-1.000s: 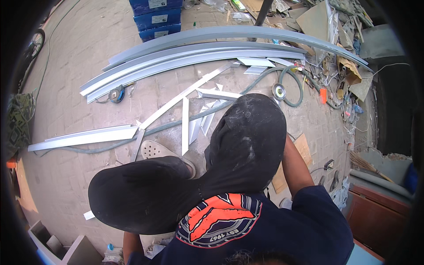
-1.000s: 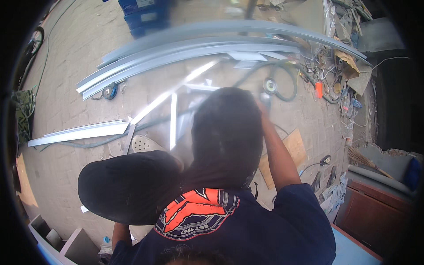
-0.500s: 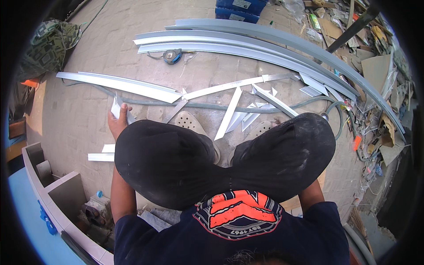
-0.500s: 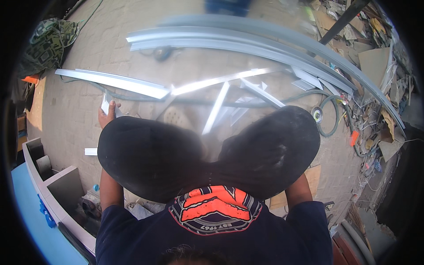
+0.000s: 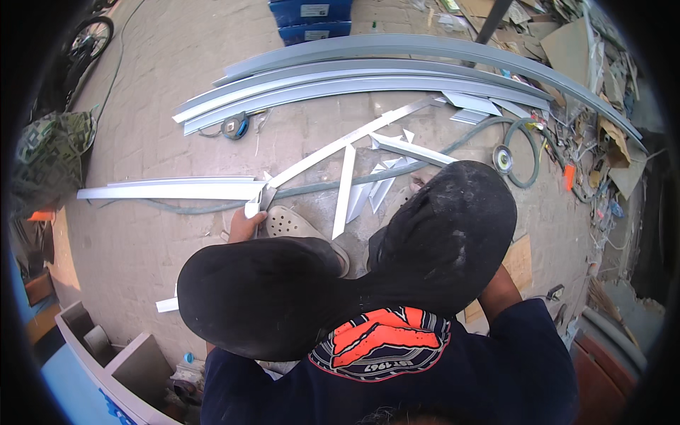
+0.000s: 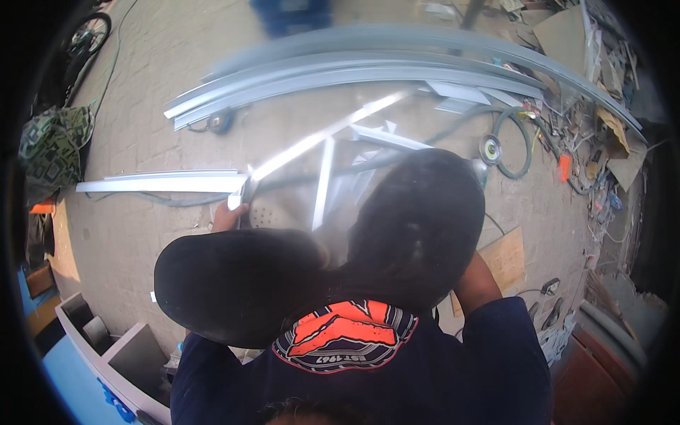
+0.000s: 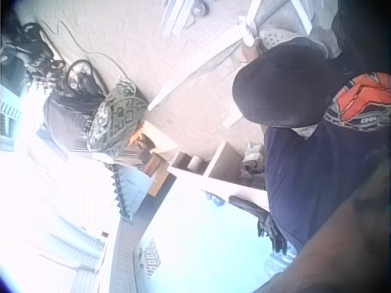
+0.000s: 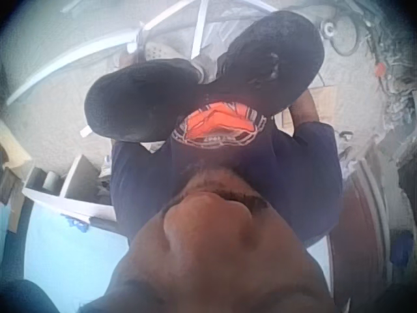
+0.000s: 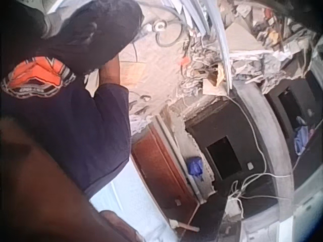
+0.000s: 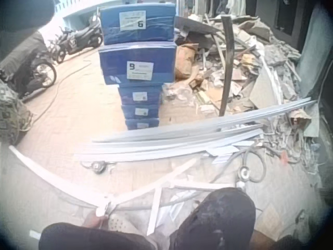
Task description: The person sits on the floor and uses an angle grinder to cut white metal profiles. They measure the pieces with a ruler, mark them, and cut them to size, then inspect the cut edges.
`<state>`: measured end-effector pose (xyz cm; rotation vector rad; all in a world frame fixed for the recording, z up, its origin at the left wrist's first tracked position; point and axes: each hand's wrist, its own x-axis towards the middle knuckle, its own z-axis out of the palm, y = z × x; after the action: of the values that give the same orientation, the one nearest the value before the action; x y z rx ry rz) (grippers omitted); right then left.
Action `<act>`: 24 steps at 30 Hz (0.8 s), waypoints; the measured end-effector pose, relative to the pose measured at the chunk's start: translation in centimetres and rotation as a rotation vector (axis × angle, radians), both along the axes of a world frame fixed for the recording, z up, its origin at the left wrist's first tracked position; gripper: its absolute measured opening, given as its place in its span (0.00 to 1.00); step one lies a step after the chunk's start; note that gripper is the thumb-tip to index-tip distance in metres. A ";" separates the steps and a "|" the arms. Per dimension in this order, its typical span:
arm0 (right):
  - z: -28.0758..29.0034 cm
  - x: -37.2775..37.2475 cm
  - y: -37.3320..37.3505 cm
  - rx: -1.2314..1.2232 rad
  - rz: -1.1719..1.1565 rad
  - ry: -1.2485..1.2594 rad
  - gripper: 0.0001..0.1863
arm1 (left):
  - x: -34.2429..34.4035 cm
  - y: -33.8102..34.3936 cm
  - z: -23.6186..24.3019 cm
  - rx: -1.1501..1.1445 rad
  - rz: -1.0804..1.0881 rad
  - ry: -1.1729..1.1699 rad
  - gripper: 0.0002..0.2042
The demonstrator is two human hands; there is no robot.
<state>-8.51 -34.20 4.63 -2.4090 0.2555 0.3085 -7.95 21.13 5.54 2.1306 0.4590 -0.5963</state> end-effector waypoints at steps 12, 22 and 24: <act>-0.4 -14.3 -11.8 -0.054 -0.833 -0.065 0.20 | 7.4 5.0 7.5 0.033 -0.112 0.076 0.21; -3.6 -14.8 -6.2 -0.049 -0.525 0.239 0.22 | 19.4 -3.8 23.5 -0.001 -0.213 -0.376 0.28; -3.5 -13.7 -6.3 -0.045 -0.521 0.216 0.22 | 18.6 -6.9 23.5 -0.067 -0.234 -0.347 0.28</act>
<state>-22.20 -40.50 1.17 -2.2495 0.9732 0.3210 10.67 14.24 28.99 2.1808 -0.0018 -0.3520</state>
